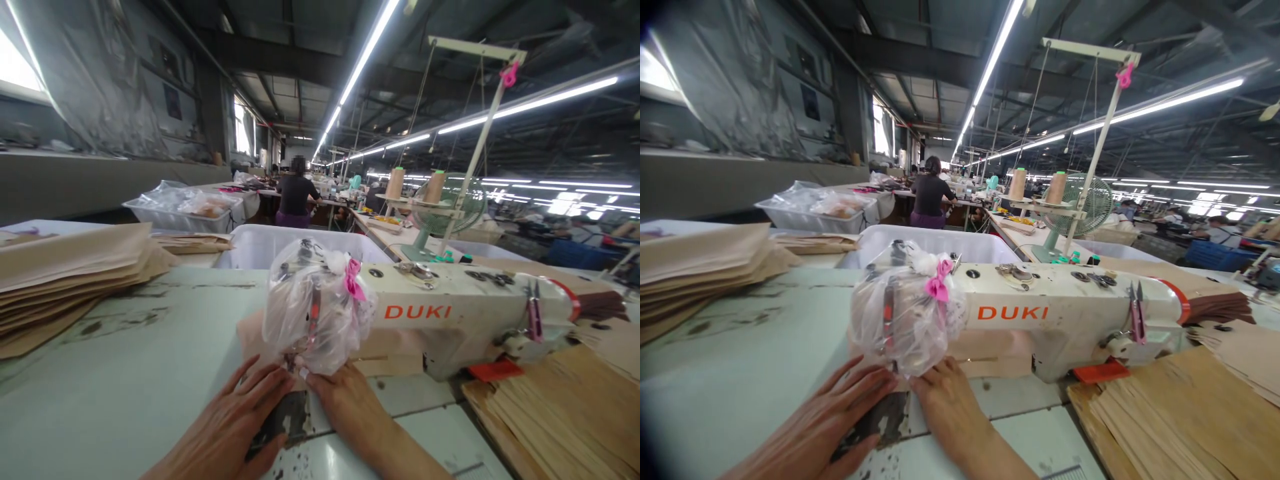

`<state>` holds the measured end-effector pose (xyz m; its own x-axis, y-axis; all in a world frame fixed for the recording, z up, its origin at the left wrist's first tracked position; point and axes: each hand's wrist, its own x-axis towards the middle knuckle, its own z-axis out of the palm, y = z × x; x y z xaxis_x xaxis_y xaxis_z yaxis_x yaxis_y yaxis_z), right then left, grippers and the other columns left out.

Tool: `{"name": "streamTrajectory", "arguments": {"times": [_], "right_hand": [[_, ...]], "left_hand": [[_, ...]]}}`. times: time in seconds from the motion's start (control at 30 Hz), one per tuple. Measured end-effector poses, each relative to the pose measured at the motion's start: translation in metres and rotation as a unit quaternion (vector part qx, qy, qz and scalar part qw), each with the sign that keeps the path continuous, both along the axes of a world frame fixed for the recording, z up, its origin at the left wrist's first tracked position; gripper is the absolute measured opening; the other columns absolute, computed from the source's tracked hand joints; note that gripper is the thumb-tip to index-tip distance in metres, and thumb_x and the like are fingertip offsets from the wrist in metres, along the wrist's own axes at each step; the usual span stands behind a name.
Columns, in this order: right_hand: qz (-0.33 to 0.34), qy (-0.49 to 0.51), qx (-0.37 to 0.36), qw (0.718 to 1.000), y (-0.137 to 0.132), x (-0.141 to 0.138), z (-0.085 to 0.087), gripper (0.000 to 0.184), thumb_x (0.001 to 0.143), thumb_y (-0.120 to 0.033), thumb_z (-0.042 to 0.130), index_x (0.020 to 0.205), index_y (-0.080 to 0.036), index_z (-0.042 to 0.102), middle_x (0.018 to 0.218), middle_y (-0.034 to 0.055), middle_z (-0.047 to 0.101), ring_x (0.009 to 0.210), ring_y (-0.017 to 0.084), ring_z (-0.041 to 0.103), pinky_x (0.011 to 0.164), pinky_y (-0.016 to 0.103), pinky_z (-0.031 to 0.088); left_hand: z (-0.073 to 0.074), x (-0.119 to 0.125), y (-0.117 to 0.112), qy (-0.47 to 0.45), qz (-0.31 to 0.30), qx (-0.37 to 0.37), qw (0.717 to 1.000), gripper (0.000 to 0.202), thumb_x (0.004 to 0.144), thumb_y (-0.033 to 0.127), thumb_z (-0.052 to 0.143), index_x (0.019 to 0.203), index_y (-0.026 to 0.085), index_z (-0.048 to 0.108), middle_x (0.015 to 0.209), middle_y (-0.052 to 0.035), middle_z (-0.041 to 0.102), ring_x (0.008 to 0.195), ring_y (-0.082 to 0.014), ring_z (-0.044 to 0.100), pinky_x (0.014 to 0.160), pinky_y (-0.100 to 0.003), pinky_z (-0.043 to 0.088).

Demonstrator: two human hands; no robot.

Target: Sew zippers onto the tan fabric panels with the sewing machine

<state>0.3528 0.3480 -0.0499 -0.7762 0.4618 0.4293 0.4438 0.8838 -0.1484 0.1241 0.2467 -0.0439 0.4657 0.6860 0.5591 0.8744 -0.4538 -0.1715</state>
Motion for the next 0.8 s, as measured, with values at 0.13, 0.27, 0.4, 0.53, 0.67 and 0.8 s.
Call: {"name": "streamTrajectory", "arguments": {"times": [0.13, 0.27, 0.4, 0.53, 0.67, 0.8], "right_hand": [[0.001, 0.008, -0.001, 1.000, 0.000, 0.001, 0.001, 0.048, 0.099, -0.026, 0.056, 0.145, -0.035, 0.047, 0.130, -0.0002, 0.066, 0.119, 0.019, 0.060, 0.105, 0.033, 0.045], [0.008, -0.005, 0.016, 1.000, 0.000, 0.001, 0.002, 0.040, 0.098, -0.025, 0.057, 0.136, -0.037, 0.056, 0.125, -0.0021, 0.068, 0.118, 0.017, 0.061, 0.104, 0.031, 0.046], [-0.013, -0.004, 0.016, 1.000, -0.002, -0.003, 0.000, 0.034, 0.099, -0.020, 0.054, 0.129, -0.035, 0.062, 0.123, -0.0012, 0.069, 0.117, 0.017, 0.061, 0.101, 0.031, 0.047], [-0.019, -0.012, 0.029, 0.999, -0.002, -0.007, -0.002, 0.029, 0.099, -0.022, 0.054, 0.124, -0.032, 0.066, 0.120, 0.0017, 0.071, 0.112, 0.019, 0.064, 0.098, 0.032, 0.050], [-0.028, 0.005, 0.036, 0.999, -0.001, -0.009, -0.006, 0.030, 0.099, -0.023, 0.053, 0.125, -0.032, 0.065, 0.121, 0.0027, 0.070, 0.112, 0.021, 0.064, 0.098, 0.035, 0.050], [-0.034, -0.002, 0.049, 0.998, -0.001, -0.010, -0.012, 0.036, 0.097, -0.022, 0.058, 0.132, -0.031, 0.061, 0.124, 0.0029, 0.069, 0.114, 0.023, 0.063, 0.100, 0.038, 0.049]], "left_hand": [[0.002, 0.001, 0.001, 0.001, -0.002, 0.018, 1.000, 0.069, 0.089, 0.042, 0.060, 0.151, 0.028, 0.035, 0.141, -0.0011, 0.059, 0.129, -0.0241, 0.055, 0.116, -0.037, 0.039], [0.007, 0.004, 0.000, 0.007, -0.002, 0.004, 1.000, 0.066, 0.090, 0.042, 0.058, 0.151, 0.031, 0.035, 0.141, 0.0001, 0.060, 0.128, -0.0230, 0.056, 0.118, -0.039, 0.035], [0.009, 0.004, 0.002, 0.006, -0.015, -0.007, 1.000, 0.060, 0.092, 0.042, 0.058, 0.149, 0.032, 0.040, 0.139, 0.0016, 0.061, 0.129, -0.0196, 0.056, 0.123, -0.037, 0.025], [0.004, 0.003, 0.007, 0.003, -0.010, -0.037, 0.999, 0.056, 0.095, 0.041, 0.055, 0.148, 0.034, 0.040, 0.139, 0.0061, 0.061, 0.131, -0.0143, 0.053, 0.125, -0.035, 0.002], [0.002, 0.001, 0.009, -0.018, -0.008, -0.089, 0.996, 0.055, 0.096, 0.037, 0.054, 0.149, 0.035, 0.039, 0.142, 0.0042, 0.059, 0.133, -0.0166, 0.051, 0.125, -0.039, 0.008], [0.008, 0.002, 0.007, -0.043, -0.028, -0.129, 0.990, 0.058, 0.097, 0.036, 0.054, 0.151, 0.036, 0.034, 0.142, 0.0000, 0.058, 0.132, -0.0194, 0.052, 0.124, -0.044, 0.016]]}}
